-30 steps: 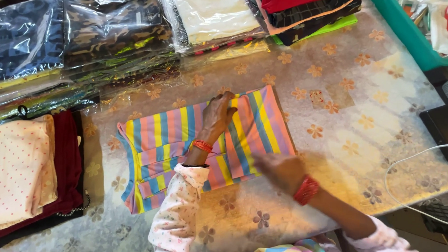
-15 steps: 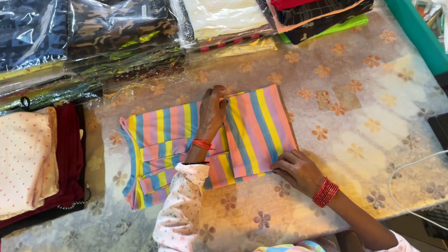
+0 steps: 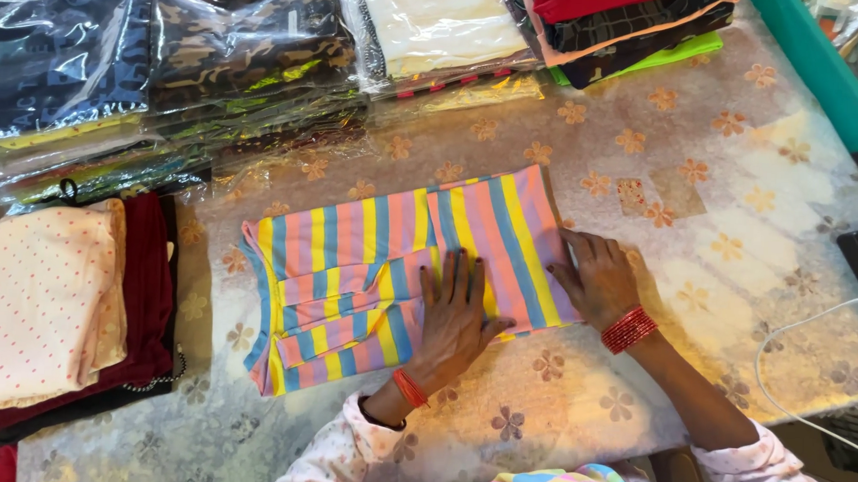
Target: Folding a striped t-shirt on a workstation.
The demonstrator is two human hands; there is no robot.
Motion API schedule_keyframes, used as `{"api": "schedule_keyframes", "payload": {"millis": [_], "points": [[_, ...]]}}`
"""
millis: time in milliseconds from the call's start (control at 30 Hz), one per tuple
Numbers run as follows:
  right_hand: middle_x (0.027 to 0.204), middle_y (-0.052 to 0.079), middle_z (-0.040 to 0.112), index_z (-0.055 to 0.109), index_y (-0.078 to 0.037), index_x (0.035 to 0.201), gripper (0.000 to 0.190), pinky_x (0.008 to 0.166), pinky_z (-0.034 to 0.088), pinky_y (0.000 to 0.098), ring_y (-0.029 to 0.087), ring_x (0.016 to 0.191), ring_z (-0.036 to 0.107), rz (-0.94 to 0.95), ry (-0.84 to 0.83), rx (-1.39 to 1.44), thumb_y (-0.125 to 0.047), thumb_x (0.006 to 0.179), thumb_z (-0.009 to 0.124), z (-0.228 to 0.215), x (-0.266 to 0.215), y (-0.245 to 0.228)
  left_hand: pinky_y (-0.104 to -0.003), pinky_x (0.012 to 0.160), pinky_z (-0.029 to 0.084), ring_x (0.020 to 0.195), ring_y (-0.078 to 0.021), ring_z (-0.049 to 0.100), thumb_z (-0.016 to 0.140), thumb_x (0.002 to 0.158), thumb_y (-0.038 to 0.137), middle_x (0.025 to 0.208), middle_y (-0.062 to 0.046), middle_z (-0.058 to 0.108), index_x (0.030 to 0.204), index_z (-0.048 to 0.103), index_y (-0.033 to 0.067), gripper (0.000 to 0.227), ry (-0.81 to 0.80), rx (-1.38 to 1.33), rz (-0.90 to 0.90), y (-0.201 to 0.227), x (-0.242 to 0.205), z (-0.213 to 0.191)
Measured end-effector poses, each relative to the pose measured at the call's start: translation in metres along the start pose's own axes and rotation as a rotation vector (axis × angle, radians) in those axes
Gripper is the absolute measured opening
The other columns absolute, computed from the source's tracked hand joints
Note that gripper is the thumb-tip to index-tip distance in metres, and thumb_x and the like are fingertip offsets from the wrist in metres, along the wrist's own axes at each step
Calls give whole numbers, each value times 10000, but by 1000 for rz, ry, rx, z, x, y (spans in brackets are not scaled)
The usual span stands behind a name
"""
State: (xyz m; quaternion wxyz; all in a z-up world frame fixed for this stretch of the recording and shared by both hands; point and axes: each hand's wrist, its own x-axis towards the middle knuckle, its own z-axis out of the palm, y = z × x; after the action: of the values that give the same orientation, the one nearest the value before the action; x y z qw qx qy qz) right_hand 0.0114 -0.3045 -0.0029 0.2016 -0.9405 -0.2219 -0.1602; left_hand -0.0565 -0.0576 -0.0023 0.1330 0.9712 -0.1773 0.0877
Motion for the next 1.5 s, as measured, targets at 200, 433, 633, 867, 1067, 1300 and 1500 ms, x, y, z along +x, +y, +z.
{"api": "schedule_keyframes", "payload": {"millis": [200,433,633,867,1067,1300,1500], "points": [[1200,166,689,545,-44,1377,539,872,529,466,371,1100,632,176,-59,175,-317,931,674,-5,11,-1,-542,1307,93,1619,-439,94,382,1094,576,1710,-307,137,1622,140,-86,881,101,-457,-92,-10,7,-18],[1116,194,705,574,-27,1339,544,862,540,472,377,1014,670,305,-210,74,-380,944,692,16,33,7,-429,1285,75,1625,-352,8,316,1072,591,1746,-218,29,1635,32,-20,878,285,-1179,-351,9,28,-2],[947,171,757,571,-4,1366,600,880,551,469,338,942,707,256,-132,147,-402,930,678,30,43,29,-470,1315,109,1631,-419,76,510,1036,557,1724,-316,108,1618,126,-101,958,240,-889,-150,39,3,0],[880,143,762,616,-40,1247,611,754,566,500,347,890,717,427,-355,-9,-550,916,671,26,76,27,-624,1212,155,1481,-531,241,678,798,675,1547,-397,282,1469,327,-174,1138,43,-167,-53,35,-5,12],[892,178,747,593,-20,1189,621,743,572,492,376,850,732,359,-263,27,-569,911,678,59,96,47,-621,1207,215,1486,-470,329,697,822,660,1550,-331,390,1457,436,-138,1053,69,-8,13,49,-18,9],[730,198,724,679,-35,899,575,582,562,477,355,658,726,530,-486,6,-608,942,663,44,129,23,-601,1189,295,1440,-435,436,715,837,432,1497,-265,510,1382,570,-80,762,186,44,36,50,-35,4],[728,197,699,662,-10,858,570,570,543,466,337,634,697,379,-295,31,-575,897,726,78,143,54,-511,1078,484,1258,-395,611,702,939,241,1385,-229,627,1263,682,-55,440,191,36,110,45,-49,29]]}}
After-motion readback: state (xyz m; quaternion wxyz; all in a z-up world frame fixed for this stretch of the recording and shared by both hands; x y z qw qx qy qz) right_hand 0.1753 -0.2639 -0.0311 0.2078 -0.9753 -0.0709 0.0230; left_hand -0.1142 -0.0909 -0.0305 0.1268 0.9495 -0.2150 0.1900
